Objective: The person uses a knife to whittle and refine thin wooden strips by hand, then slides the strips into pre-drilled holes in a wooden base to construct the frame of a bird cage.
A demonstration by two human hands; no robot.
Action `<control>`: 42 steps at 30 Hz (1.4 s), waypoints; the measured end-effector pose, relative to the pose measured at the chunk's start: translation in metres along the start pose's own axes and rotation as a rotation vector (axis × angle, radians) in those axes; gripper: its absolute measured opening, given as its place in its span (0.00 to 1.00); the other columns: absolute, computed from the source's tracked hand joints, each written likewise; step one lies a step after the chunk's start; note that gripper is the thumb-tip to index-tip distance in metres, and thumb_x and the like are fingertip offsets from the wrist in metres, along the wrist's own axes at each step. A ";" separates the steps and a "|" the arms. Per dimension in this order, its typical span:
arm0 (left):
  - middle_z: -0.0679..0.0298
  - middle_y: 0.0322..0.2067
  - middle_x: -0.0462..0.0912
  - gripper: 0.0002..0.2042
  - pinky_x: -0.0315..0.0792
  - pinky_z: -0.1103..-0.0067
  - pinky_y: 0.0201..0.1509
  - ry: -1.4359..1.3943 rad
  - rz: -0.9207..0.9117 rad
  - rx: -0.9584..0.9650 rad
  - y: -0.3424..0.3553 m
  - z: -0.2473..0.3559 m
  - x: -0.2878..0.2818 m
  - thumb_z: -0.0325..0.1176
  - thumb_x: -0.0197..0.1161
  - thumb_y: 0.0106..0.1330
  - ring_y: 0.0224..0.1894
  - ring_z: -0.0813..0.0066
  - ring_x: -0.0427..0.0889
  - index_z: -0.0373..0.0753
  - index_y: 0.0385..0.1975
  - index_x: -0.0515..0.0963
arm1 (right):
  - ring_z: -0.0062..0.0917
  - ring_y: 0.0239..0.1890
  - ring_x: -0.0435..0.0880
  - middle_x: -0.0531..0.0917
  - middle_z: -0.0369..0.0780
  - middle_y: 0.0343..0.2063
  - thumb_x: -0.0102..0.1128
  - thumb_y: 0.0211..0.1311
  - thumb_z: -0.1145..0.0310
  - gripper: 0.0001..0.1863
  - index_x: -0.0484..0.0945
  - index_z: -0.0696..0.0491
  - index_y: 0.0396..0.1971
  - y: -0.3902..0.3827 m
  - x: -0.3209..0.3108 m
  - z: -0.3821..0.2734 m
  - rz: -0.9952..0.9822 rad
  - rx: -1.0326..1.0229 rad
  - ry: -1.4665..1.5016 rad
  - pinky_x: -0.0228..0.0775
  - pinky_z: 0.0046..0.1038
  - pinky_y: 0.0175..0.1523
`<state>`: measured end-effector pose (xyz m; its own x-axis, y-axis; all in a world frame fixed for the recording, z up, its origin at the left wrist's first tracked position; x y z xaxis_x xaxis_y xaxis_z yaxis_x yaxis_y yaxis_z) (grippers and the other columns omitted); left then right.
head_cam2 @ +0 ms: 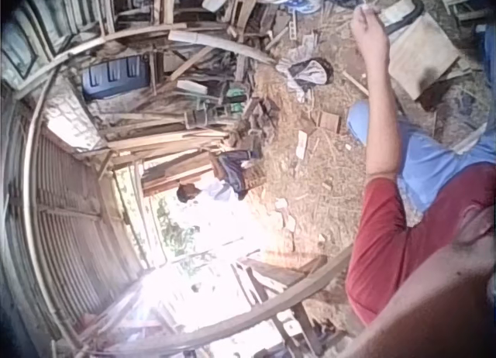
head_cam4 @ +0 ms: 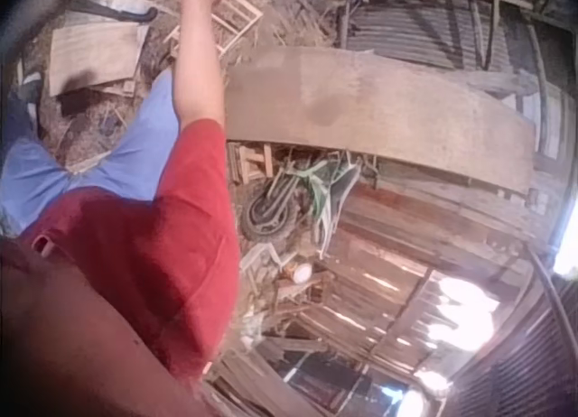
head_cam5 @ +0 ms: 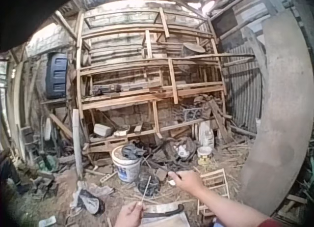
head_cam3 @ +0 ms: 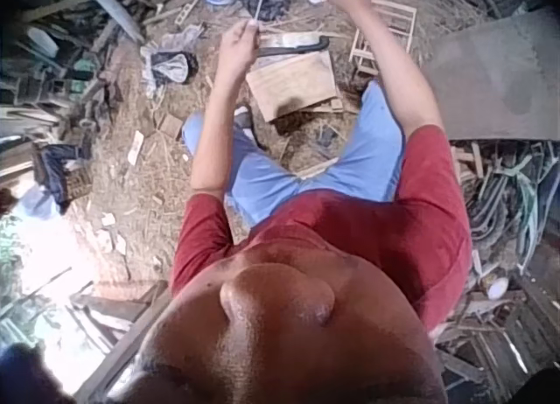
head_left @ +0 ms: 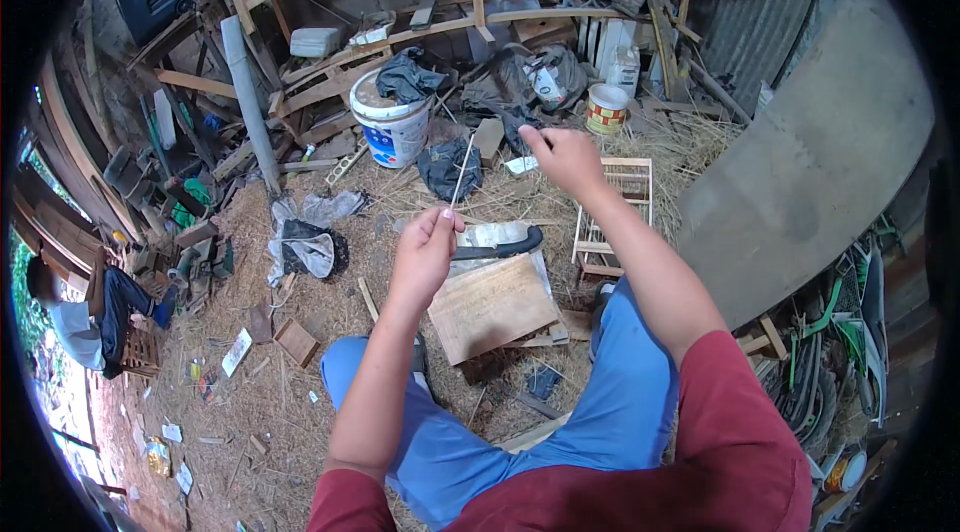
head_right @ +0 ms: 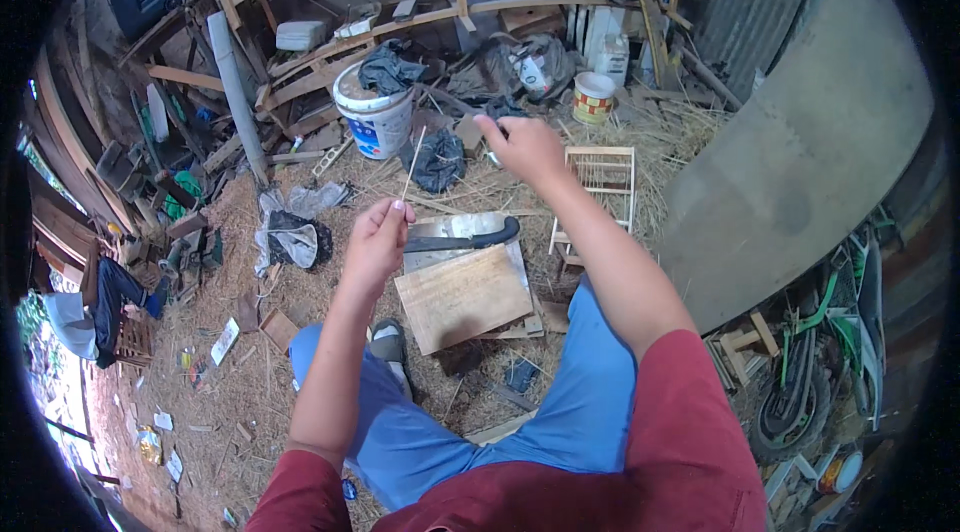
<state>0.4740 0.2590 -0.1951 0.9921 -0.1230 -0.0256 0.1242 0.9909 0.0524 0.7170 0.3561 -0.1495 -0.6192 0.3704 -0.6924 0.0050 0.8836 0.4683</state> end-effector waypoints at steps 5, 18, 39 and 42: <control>0.77 0.16 0.64 0.14 0.48 0.85 0.15 -0.006 -0.023 0.045 0.005 -0.005 -0.014 0.41 0.50 0.79 0.13 0.89 0.56 0.41 0.33 0.75 | 0.47 0.25 0.84 0.82 0.47 0.18 0.49 0.67 0.33 0.35 0.82 0.51 0.21 -0.030 0.024 -0.062 -0.161 -0.180 -0.091 0.74 0.44 0.30; 0.78 0.16 0.62 0.13 0.45 0.86 0.13 -0.143 -0.136 -0.070 -0.010 0.017 0.000 0.42 0.52 0.79 0.12 0.91 0.53 0.43 0.33 0.73 | 0.47 0.34 0.86 0.86 0.49 0.25 0.48 0.67 0.33 0.35 0.87 0.52 0.29 0.005 0.009 -0.021 -0.144 0.010 -0.133 0.78 0.43 0.39; 0.78 0.16 0.60 0.11 0.45 0.85 0.13 -0.111 -0.051 -0.052 0.002 0.002 -0.003 0.41 0.50 0.80 0.12 0.91 0.52 0.43 0.37 0.73 | 0.46 0.26 0.85 0.83 0.46 0.19 0.49 0.68 0.35 0.33 0.83 0.50 0.21 -0.062 0.032 -0.094 -0.203 -0.445 -0.168 0.76 0.45 0.30; 0.79 0.16 0.60 0.11 0.44 0.85 0.13 -0.144 -0.122 -0.051 -0.010 0.023 0.009 0.41 0.50 0.80 0.12 0.91 0.52 0.43 0.36 0.72 | 0.46 0.29 0.86 0.85 0.48 0.21 0.49 0.69 0.36 0.33 0.85 0.52 0.25 -0.008 0.009 -0.031 -0.102 -0.019 0.015 0.77 0.44 0.35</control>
<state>0.4823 0.2468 -0.1732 0.9625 -0.2455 0.1150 0.2464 0.9691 0.0065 0.6872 0.3435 -0.1427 -0.6272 0.2749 -0.7287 -0.0734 0.9106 0.4067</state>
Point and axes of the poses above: each hand's wrist, its own y-axis towards the middle knuckle, its own x-axis out of the palm, z = x × y, the point moved 9 cm from there along y, towards the middle knuckle
